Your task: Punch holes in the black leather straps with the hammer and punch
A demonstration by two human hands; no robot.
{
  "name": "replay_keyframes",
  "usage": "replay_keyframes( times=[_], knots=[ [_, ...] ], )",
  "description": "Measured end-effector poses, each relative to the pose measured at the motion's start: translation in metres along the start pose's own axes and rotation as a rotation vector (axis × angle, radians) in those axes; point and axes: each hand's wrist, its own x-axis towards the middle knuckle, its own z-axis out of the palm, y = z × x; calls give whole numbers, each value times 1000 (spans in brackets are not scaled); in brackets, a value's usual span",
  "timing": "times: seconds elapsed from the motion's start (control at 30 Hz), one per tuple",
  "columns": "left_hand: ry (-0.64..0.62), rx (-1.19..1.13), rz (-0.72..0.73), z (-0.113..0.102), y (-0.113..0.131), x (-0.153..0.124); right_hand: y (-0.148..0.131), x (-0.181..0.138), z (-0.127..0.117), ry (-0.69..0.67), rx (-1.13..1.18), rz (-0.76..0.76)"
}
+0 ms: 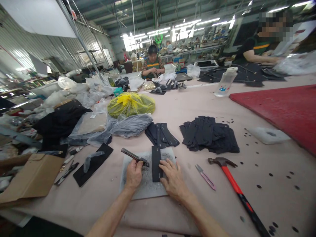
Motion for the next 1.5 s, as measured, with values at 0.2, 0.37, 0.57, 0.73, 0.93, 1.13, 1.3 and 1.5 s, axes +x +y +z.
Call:
replay_keyframes(
  times=[0.2, 0.37, 0.57, 0.73, 0.93, 1.13, 1.3, 1.5],
  knots=[
    [-9, 72, 99, -1, -19, -20, -8, 4, 2, 22, -29, 82],
    [21, 79, 140, 3, -28, -24, -32, 21, 21, 174, -176, 234],
    [47, 50, 253, 5, -42, -20, -15, 25, 28, 281, -160, 383],
    [42, 24, 294, 10, -54, -18, 26, 10, 1, 320, -26, 533],
    [80, -7, 315, 11, -54, -19, 68, 30, -54, 443, 19, 581],
    [60, 22, 267, 13, -51, -23, 88, 67, -119, 678, -144, 675],
    [-18, 11, 160, 7, -38, -25, 48, 73, -60, 401, -108, 388],
    [-52, 7, 139, 4, -30, -26, 23, 95, -10, 215, -164, 327]
  ],
)
